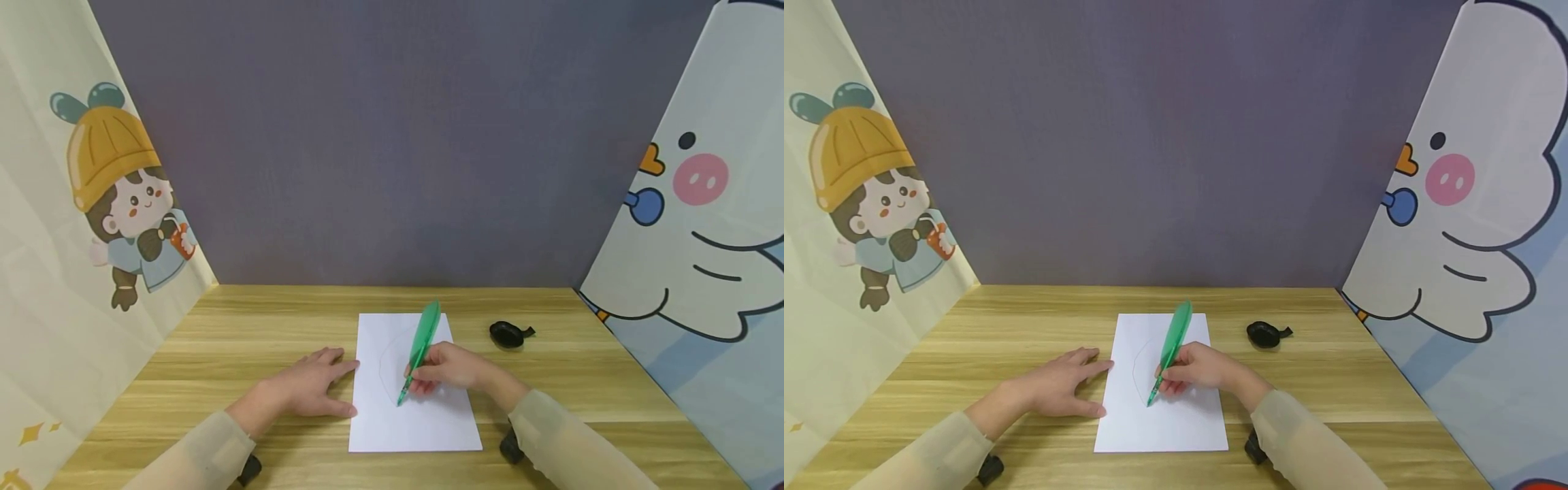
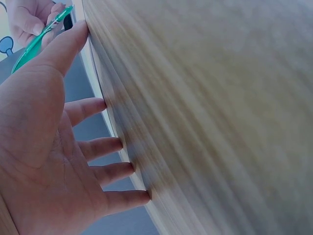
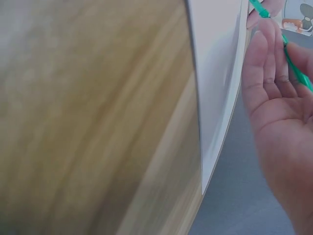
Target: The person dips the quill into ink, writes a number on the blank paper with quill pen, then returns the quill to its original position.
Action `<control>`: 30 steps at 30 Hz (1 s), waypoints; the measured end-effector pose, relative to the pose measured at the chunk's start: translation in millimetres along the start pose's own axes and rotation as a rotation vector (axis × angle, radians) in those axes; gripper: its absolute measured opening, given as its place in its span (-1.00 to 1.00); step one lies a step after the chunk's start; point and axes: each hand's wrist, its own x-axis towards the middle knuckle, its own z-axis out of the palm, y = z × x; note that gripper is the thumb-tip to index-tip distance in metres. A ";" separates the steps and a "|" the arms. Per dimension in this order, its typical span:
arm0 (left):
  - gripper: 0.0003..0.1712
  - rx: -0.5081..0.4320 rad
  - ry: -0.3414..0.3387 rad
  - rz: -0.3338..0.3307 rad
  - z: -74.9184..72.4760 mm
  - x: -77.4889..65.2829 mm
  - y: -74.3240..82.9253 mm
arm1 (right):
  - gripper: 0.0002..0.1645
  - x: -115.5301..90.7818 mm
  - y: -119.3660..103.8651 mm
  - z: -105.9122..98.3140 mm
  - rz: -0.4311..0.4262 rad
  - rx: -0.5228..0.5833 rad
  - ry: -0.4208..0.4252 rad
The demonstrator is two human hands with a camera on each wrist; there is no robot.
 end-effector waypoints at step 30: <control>0.11 -0.005 -0.013 -0.002 -1.6 -2.9 1.8 | -0.70 -22.8 8.5 -7.8 -0.016 0.015 -0.044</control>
